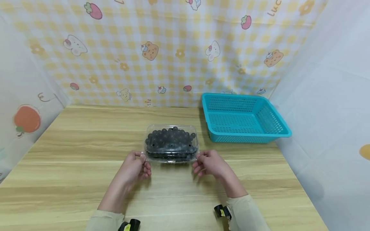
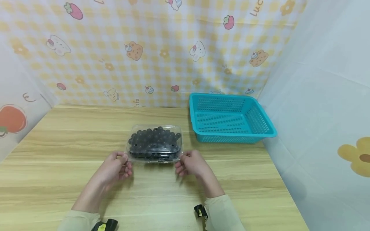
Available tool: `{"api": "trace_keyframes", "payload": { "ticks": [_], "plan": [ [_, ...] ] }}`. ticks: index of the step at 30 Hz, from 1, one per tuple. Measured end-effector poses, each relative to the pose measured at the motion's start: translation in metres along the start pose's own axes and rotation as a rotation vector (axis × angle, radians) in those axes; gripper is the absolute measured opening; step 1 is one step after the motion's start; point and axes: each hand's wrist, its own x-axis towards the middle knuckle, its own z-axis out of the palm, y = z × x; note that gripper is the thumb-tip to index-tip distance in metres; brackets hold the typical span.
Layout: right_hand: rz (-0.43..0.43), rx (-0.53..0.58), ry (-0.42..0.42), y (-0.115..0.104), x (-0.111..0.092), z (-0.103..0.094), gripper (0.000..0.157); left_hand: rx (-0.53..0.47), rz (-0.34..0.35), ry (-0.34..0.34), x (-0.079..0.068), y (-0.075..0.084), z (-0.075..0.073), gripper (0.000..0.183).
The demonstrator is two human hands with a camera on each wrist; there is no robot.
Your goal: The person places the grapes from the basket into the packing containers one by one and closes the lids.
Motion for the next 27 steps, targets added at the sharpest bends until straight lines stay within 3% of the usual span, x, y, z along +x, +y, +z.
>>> {"api": "trace_keyframes", "payload": {
  "ticks": [9, 14, 23, 27],
  "plan": [
    [0.010, 0.001, 0.015, -0.006, 0.017, -0.004, 0.027, 0.005, -0.020, -0.033, 0.021, 0.010, -0.003, 0.022],
    [0.013, 0.001, 0.026, -0.007, 0.024, -0.005, 0.027, 0.025, -0.025, -0.029, 0.026, 0.014, -0.004, 0.020],
    [0.011, -0.025, 0.029, -0.009, 0.028, -0.005, 0.028, 0.063, -0.011, -0.029, 0.029, 0.016, -0.005, 0.048],
    [0.009, -0.044, 0.038, -0.012, 0.030, -0.007, 0.030, 0.089, -0.010, -0.035, 0.028, 0.017, -0.004, 0.052]
  ]
}}
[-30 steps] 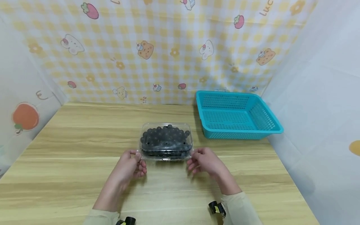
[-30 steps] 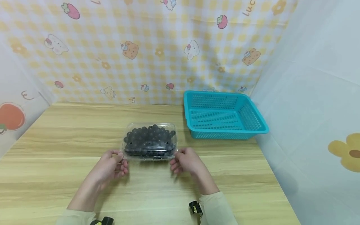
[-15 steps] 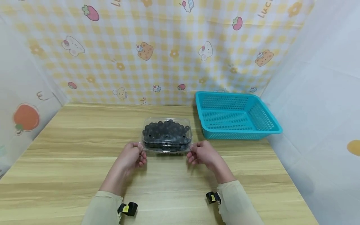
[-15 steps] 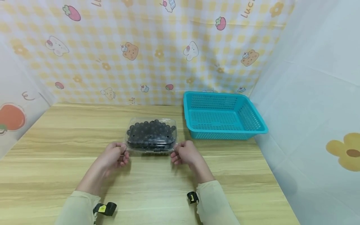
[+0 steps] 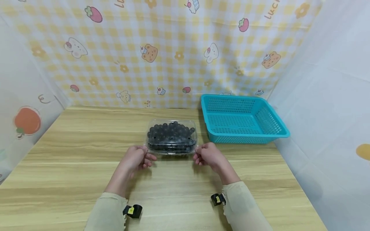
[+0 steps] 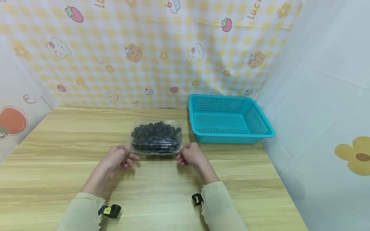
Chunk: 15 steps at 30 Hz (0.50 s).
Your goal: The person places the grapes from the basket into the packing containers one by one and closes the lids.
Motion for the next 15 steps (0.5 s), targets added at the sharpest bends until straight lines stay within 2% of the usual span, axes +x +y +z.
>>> {"api": "trace_keyframes", "payload": {
  "ticks": [11, 15],
  "plan": [
    [-0.002, -0.005, 0.016, -0.0020, 0.0035, -0.0004, 0.033, 0.009, 0.003, 0.014, 0.0044, 0.0029, 0.0007, 0.033],
    [-0.008, 0.020, 0.003, -0.0003, 0.0046, -0.0010, 0.032, -0.019, -0.012, 0.024, 0.0050, 0.0022, -0.0006, 0.033]
  ]
}}
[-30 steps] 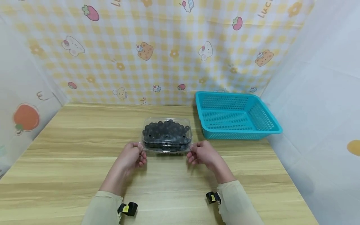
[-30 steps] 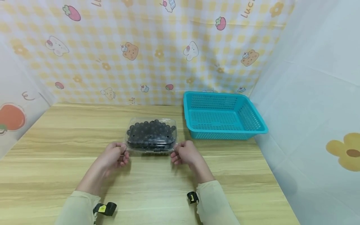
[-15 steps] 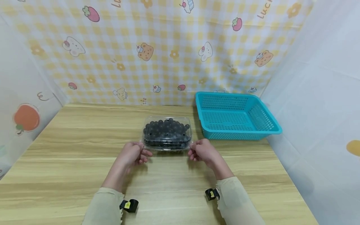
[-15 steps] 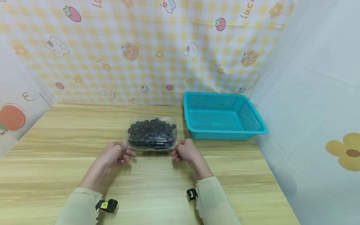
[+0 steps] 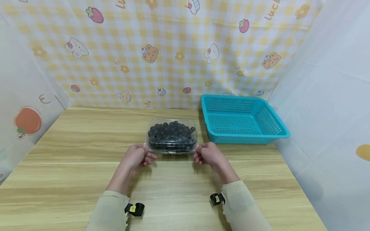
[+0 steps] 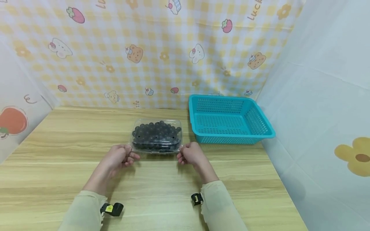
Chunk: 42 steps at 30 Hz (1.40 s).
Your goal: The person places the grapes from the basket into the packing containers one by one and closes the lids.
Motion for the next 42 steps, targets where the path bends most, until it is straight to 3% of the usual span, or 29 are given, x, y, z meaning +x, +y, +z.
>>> {"api": "trace_keyframes", "payload": {
  "ticks": [12, 25, 34, 42],
  "plan": [
    [-0.035, 0.060, -0.012, 0.007, -0.002, -0.001, 0.036, 0.006, -0.019, -0.018, -0.006, 0.001, -0.010, 0.036],
    [-0.063, 0.032, 0.006, 0.001, -0.010, -0.006, 0.034, 0.095, 0.026, -0.045, -0.008, 0.007, -0.013, 0.044],
    [-0.071, 0.032, 0.036, -0.007, -0.015, -0.006, 0.043, 0.145, 0.046, 0.051, -0.015, 0.016, -0.015, 0.055],
    [-0.079, 0.004, 0.037, -0.020, -0.023, -0.007, 0.044, 0.147, 0.077, 0.095, -0.018, 0.024, -0.016, 0.053]
  ]
}}
